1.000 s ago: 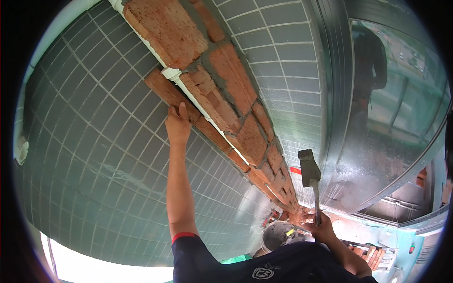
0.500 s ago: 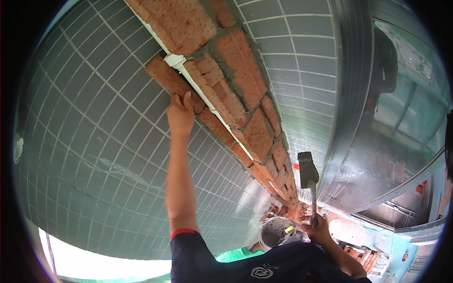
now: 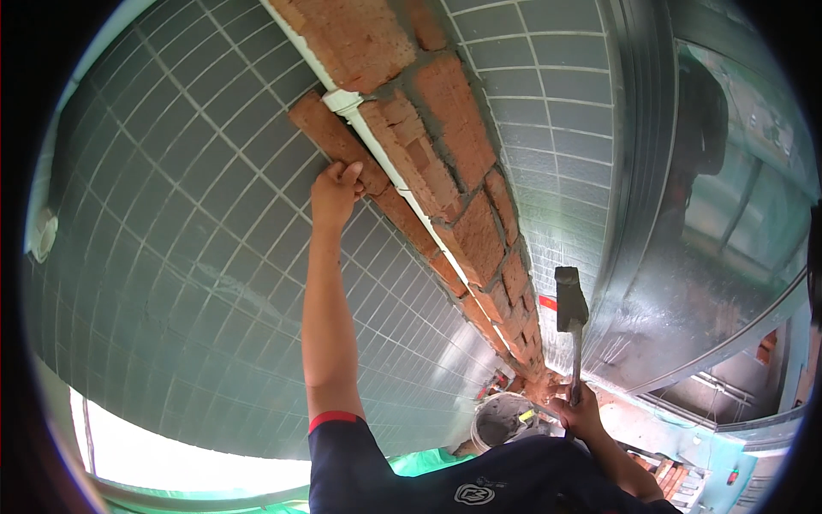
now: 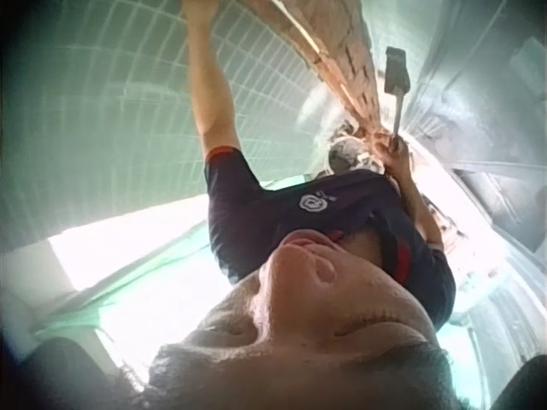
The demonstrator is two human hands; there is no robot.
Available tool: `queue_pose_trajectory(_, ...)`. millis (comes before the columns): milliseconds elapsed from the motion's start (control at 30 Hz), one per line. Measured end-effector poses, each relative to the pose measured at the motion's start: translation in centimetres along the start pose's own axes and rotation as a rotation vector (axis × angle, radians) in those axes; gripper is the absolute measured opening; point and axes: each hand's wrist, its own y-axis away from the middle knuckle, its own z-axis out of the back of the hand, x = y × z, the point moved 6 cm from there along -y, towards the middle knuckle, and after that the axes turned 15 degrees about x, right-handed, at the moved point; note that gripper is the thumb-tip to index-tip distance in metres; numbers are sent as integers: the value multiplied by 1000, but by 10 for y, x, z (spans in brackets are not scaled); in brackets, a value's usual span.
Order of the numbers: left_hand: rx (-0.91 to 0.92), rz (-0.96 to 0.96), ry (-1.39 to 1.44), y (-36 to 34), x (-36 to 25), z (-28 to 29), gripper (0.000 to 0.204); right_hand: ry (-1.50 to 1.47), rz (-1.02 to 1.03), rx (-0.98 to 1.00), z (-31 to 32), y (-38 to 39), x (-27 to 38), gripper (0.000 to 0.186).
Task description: The person lays bricks against a tiled wall by applying mortar with a trowel, picking up bricks from a stack, and positioning them into a column.
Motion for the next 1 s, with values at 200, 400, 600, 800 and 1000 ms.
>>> queue_pose_trajectory(200, -67, -38, -87, 3, -21, 8, 33, -173, 19, 19, -2, 10, -5, 31)
queue_pose_trajectory(400, -133, -84, -448, -1, -41, 27, 32, -154, 101, -36, 4, 16, -7, 28)
queue_pose_trajectory(600, -74, -111, -315, 5, -54, 35, 28, -104, -32, -47, 7, 19, -16, 23)
queue_pose_trajectory(800, -383, -305, -349, 10, -67, 82, 27, -46, 56, -69, 0, 20, -8, 20)
queue_pose_trajectory(1000, -216, -251, -484, 1, -108, 70, 66, -93, -18, -54, 2, 29, -5, 23)
